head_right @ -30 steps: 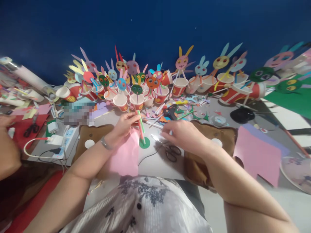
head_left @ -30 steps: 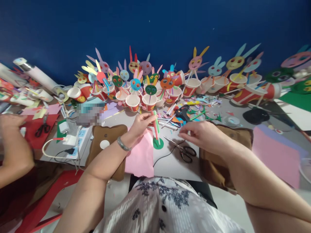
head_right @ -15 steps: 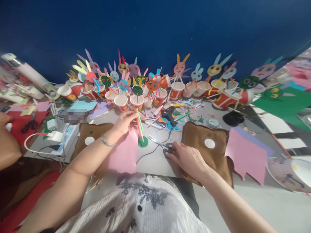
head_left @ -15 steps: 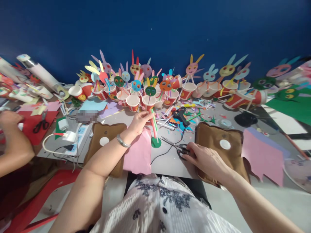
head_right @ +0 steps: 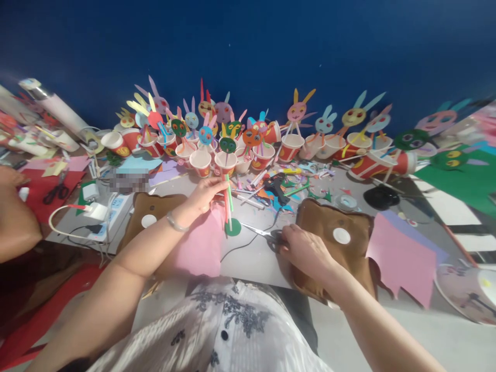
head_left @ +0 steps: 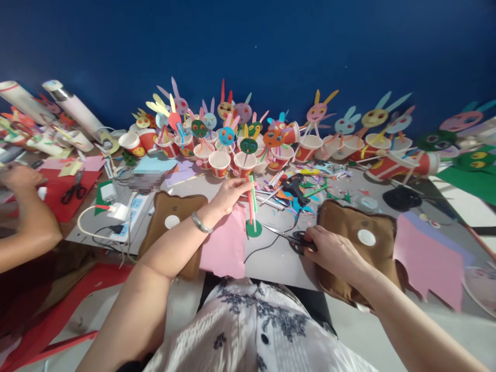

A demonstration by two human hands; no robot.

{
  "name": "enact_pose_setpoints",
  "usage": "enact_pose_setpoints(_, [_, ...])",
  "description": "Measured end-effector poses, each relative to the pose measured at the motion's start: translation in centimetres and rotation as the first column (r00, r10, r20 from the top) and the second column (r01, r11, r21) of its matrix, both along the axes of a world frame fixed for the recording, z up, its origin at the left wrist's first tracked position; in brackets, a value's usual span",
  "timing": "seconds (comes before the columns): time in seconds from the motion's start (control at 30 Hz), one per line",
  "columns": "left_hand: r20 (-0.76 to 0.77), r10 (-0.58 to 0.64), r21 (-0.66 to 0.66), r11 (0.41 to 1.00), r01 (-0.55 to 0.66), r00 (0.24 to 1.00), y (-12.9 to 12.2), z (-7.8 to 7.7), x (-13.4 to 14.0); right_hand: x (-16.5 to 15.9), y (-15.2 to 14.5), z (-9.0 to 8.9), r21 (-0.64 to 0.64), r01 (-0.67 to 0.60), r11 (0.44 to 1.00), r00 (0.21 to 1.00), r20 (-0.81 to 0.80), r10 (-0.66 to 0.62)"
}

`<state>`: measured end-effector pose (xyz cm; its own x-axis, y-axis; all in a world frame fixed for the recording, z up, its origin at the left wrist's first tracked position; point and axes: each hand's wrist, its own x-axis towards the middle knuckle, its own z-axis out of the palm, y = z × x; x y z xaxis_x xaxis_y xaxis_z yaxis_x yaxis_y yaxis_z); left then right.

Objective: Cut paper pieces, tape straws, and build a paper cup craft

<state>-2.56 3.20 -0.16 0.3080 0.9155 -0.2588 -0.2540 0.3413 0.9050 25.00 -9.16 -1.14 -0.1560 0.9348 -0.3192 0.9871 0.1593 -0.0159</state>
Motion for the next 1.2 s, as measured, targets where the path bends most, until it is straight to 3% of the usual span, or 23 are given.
enact_pose_setpoints(0.17, [0.008, -0.006, -0.003, 1.0, 0.006, 1.0, 0.0, 0.1, -0.1, -0.1, 0.2, 0.8, -0.054, -0.008, 0.999, 1.0, -0.024, 0.007])
enact_pose_setpoints(0.37, [0.002, -0.028, 0.0, 1.0, 0.028, 1.0, 0.0, 0.0, 0.0, 1.2, 0.4, 3.2, 0.047, 0.054, 0.997, 0.971, -0.237, -0.042])
enact_pose_setpoints(0.53, [-0.021, -0.028, 0.02, 0.999, 0.028, 0.999, 0.0, -0.2, 0.0, 1.0, -0.4, 4.6, -0.192, -0.07, 0.979, 0.868, -0.496, -0.035])
enact_pose_setpoints(0.7, [-0.013, 0.0, 0.057, 0.998, 0.0, 1.0, -0.2, -0.2, 0.2, -1.1, -0.4, 4.8, -0.321, -0.149, 0.935, 0.87, -0.493, -0.031])
enact_pose_setpoints(0.87, [-0.014, -0.003, 0.096, 0.995, 0.004, 1.0, -0.3, 0.1, 0.3, -2.0, 0.5, 4.7, -0.334, -0.156, 0.93, 0.882, -0.471, -0.021])
enact_pose_setpoints(1.07, [-0.054, -0.038, 0.104, 0.994, 0.043, 0.998, -1.1, 1.7, 0.1, -2.8, 1.3, 5.0, -0.338, -0.154, 0.929, 0.901, -0.434, -0.008])
enact_pose_setpoints(1.2, [-0.065, -0.064, 0.149, 0.986, 0.073, 0.996, -1.2, 1.4, 0.1, -3.6, 1.9, 5.2, -0.314, -0.149, 0.938, 0.915, -0.403, 0.011])
